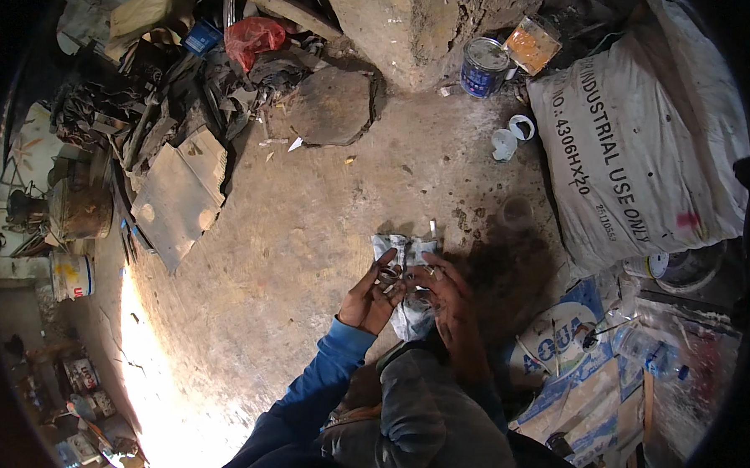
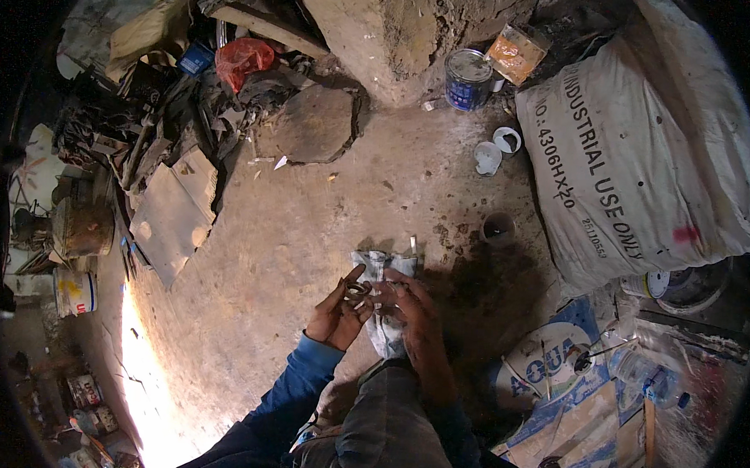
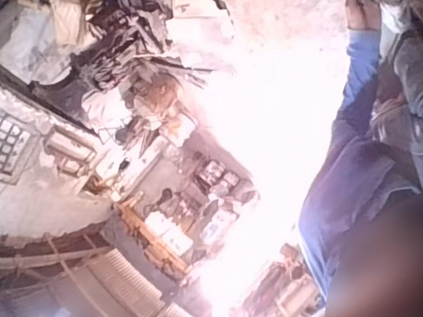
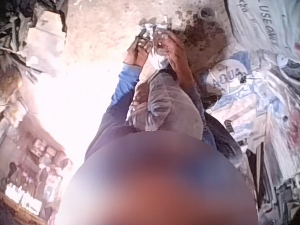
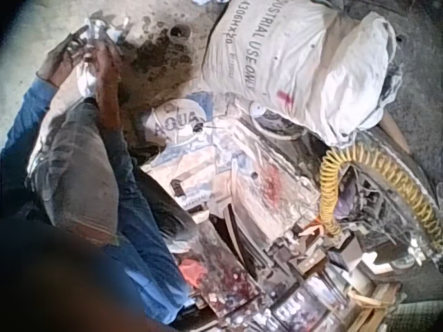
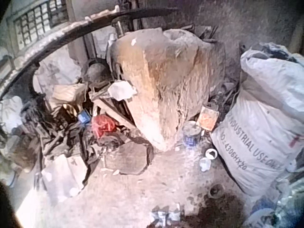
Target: The person cleans a small metal part with a toothbrush and a cloth, then pours liquid into a paint can and stirs it. They attach the paint can to a spray gun and continue mixing the contents.
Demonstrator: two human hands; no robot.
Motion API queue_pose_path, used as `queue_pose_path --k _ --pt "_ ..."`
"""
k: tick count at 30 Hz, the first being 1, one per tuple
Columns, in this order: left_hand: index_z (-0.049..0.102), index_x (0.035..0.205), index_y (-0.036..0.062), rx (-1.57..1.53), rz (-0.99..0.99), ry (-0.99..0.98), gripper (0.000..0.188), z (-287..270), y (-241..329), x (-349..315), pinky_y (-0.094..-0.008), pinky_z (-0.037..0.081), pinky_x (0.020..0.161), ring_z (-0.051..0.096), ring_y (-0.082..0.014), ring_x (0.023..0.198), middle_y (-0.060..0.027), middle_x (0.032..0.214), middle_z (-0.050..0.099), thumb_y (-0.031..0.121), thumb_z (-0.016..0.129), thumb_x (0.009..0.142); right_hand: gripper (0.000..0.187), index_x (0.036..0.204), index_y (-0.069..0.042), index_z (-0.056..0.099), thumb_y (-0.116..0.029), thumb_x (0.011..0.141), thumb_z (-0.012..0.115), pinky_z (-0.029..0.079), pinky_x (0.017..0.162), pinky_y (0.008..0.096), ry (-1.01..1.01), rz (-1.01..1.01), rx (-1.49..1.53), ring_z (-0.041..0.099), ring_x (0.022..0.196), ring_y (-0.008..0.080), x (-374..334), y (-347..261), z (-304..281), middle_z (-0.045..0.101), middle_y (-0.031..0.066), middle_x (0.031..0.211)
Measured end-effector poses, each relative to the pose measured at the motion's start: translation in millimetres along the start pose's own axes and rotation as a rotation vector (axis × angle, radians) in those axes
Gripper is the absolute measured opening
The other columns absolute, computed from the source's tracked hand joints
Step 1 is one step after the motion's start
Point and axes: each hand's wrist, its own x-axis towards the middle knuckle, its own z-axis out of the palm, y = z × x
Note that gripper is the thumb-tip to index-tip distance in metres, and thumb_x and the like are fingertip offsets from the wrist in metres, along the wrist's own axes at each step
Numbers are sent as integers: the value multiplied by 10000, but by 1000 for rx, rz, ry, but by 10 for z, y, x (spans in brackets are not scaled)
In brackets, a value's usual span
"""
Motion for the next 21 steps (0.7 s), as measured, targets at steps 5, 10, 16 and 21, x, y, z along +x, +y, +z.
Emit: queue_pose_path --k 5,10,16,21 --pt "367 1415 -17 76 75 -87 550 41 -2 11 -348 482 959 588 -217 1104 -123 1228 598 160 601 950 322 1132 -13 521 -55 857 681 534 810 334 24 -333 -564 685 965 248 -6 -71 28 674 163 1064" --pt "404 1395 -28 192 12 -149 483 61 -47 -4 -311 497 963 586 -188 1136 -129 1267 586 140 566 972 371 1038 -8 586 -46 727 784 561 741 337 96 -428 -1042 711 933 272 -130 -231 56 705 185 934" --pt "421 1379 -44 178 2 -95 431 115 -190 -47 -310 516 965 614 -186 1106 -143 1263 586 114 525 992 341 1014 -41 599 -98 729 778 519 727 424 94 -403 -1063 661 874 367 -153 -273 -12 665 181 931" --pt "425 1373 -46 383 93 -79 401 194 -276 -68 -307 522 962 616 -170 1088 -129 1224 598 94 491 1003 375 1051 -21 638 -14 692 747 531 682 351 150 -394 -1210 675 757 271 -134 -199 -92 657 137 810"
